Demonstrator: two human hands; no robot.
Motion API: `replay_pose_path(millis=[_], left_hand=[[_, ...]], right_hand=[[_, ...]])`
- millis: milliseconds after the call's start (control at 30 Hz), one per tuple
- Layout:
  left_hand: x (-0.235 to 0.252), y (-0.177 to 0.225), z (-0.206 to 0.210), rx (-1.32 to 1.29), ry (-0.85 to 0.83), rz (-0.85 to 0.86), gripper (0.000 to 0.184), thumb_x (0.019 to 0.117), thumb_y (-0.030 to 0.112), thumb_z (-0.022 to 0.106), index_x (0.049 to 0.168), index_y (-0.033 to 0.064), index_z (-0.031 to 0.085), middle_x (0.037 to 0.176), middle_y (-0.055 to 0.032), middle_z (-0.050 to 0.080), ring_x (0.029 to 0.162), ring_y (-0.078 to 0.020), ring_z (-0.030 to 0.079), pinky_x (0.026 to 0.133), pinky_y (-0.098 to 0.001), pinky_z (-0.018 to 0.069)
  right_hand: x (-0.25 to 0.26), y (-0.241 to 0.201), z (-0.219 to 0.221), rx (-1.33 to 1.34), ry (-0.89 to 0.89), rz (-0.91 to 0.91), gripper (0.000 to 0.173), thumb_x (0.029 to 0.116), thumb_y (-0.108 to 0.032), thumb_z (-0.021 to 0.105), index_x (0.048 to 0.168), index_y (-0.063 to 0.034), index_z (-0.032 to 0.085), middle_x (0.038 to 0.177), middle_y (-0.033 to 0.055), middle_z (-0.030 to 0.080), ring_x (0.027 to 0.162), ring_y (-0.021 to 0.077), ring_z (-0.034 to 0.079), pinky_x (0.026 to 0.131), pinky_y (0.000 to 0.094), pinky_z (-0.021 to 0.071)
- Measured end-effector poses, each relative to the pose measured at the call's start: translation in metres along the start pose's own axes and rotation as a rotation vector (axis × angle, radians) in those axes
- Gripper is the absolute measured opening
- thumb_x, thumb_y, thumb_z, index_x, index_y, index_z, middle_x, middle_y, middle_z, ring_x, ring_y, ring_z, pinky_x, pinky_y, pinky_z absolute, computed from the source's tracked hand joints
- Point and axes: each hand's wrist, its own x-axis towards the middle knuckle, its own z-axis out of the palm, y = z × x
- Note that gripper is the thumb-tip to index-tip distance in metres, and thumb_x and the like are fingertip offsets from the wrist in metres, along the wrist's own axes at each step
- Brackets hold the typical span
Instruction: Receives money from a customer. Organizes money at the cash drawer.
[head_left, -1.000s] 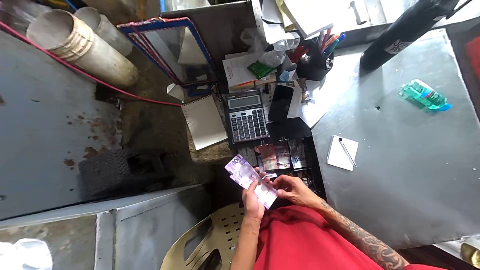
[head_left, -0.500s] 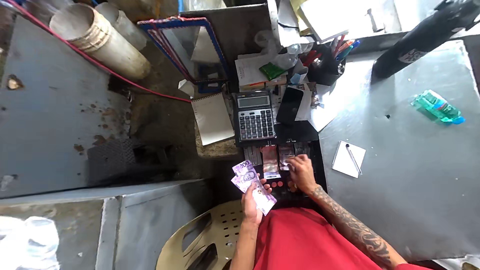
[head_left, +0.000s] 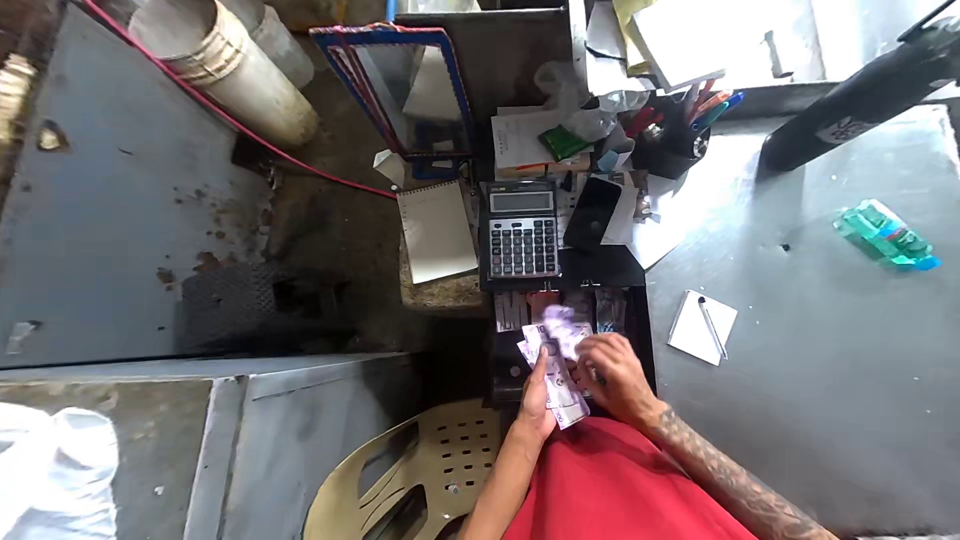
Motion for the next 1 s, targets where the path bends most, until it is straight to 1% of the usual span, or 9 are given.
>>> replay_pose_path(millis=[167, 300, 400, 500, 633, 767, 833, 933, 1000], left_hand=[[0.002, -0.004, 0.001, 0.088, 0.104, 0.091, 0.033, 0.1100, 0.014, 0.039, 0.132, -0.0032, 0.055, 0.110, -0.0174, 0.074, 0.096, -0.0227, 0.073, 0.084, -0.0370, 0.0604], [-0.001, 0.009, -0.007, 0.080, 0.087, 0.176, 0.034, 0.1092, 0.007, 0.038, 0.141, -0.0036, 0.045, 0.116, -0.0227, 0.071, 0.100, -0.0323, 0.073, 0.088, -0.0469, 0.0607], [-0.004, 0.013, -0.013, 0.082, 0.079, 0.196, 0.035, 0.1094, 0.007, 0.039, 0.143, -0.0037, 0.043, 0.118, -0.0243, 0.070, 0.103, -0.0351, 0.073, 0.089, -0.0488, 0.0606], [-0.008, 0.014, -0.014, 0.109, 0.077, 0.213, 0.035, 0.1072, 0.003, 0.044, 0.141, -0.0059, 0.044, 0.115, -0.0250, 0.070, 0.099, -0.0355, 0.073, 0.088, -0.0488, 0.0614], [-0.010, 0.007, -0.013, 0.228, 0.239, 0.271, 0.039, 0.0988, -0.001, 0.062, 0.135, -0.0082, 0.047, 0.110, -0.0234, 0.072, 0.094, -0.0309, 0.075, 0.085, -0.0433, 0.0630], [-0.010, 0.007, -0.004, 0.143, 0.212, 0.180, 0.032, 0.1063, -0.001, 0.041, 0.138, -0.0072, 0.040, 0.114, -0.0239, 0.072, 0.094, -0.0325, 0.075, 0.083, -0.0440, 0.0630], [-0.008, 0.005, 0.001, 0.122, 0.190, 0.126, 0.032, 0.1096, 0.009, 0.038, 0.139, -0.0049, 0.041, 0.115, -0.0232, 0.072, 0.097, -0.0332, 0.075, 0.083, -0.0460, 0.0630], [-0.006, 0.003, 0.008, 0.149, 0.103, 0.075, 0.049, 0.1111, 0.040, 0.037, 0.134, 0.0010, 0.055, 0.110, -0.0153, 0.072, 0.099, -0.0237, 0.071, 0.087, -0.0420, 0.0605], [-0.004, 0.003, 0.012, 0.136, 0.027, 0.064, 0.050, 0.1109, 0.042, 0.037, 0.135, 0.0014, 0.054, 0.112, -0.0149, 0.073, 0.100, -0.0230, 0.073, 0.088, -0.0398, 0.0609]], right_hand=[[-0.016, -0.016, -0.005, 0.191, -0.143, -0.176, 0.016, 0.0995, -0.022, 0.060, 0.099, -0.0108, 0.072, 0.109, 0.0032, 0.074, 0.116, 0.0197, 0.066, 0.110, 0.0450, 0.0453], [0.017, 0.013, -0.008, 0.136, -0.057, 0.070, 0.019, 0.0982, -0.025, 0.064, 0.099, -0.0114, 0.077, 0.098, 0.0050, 0.075, 0.101, 0.0234, 0.068, 0.092, 0.0453, 0.0535], [0.049, 0.043, 0.008, -0.117, -0.457, 0.260, 0.022, 0.0947, -0.018, 0.067, 0.113, -0.0063, 0.074, 0.112, 0.0160, 0.071, 0.117, 0.0395, 0.059, 0.101, 0.0588, 0.0422], [0.060, 0.064, 0.028, -0.261, -0.623, 0.233, 0.022, 0.0934, -0.009, 0.063, 0.114, -0.0051, 0.070, 0.117, 0.0175, 0.069, 0.121, 0.0420, 0.057, 0.102, 0.0627, 0.0402], [0.048, 0.073, 0.031, -0.231, -0.471, 0.165, 0.025, 0.0999, -0.011, 0.050, 0.108, -0.0022, 0.072, 0.109, 0.0172, 0.072, 0.114, 0.0385, 0.063, 0.103, 0.0586, 0.0416], [0.027, 0.043, 0.007, -0.073, -0.032, 0.187, 0.022, 0.0982, -0.017, 0.058, 0.105, -0.0042, 0.074, 0.104, 0.0128, 0.075, 0.105, 0.0317, 0.070, 0.097, 0.0512, 0.0525], [0.010, 0.018, -0.006, -0.023, 0.058, 0.125, 0.020, 0.0993, -0.017, 0.059, 0.105, -0.0062, 0.075, 0.108, 0.0096, 0.075, 0.109, 0.0267, 0.070, 0.099, 0.0475, 0.0543], [-0.018, -0.005, -0.004, 0.026, 0.105, -0.047, 0.018, 0.0999, -0.017, 0.059, 0.102, -0.0100, 0.075, 0.110, 0.0059, 0.075, 0.112, 0.0224, 0.069, 0.102, 0.0448, 0.0530], [-0.031, -0.011, -0.001, 0.050, 0.081, -0.115, 0.017, 0.1010, -0.020, 0.059, 0.105, -0.0159, 0.075, 0.115, 0.0036, 0.074, 0.119, 0.0221, 0.065, 0.107, 0.0459, 0.0486]])
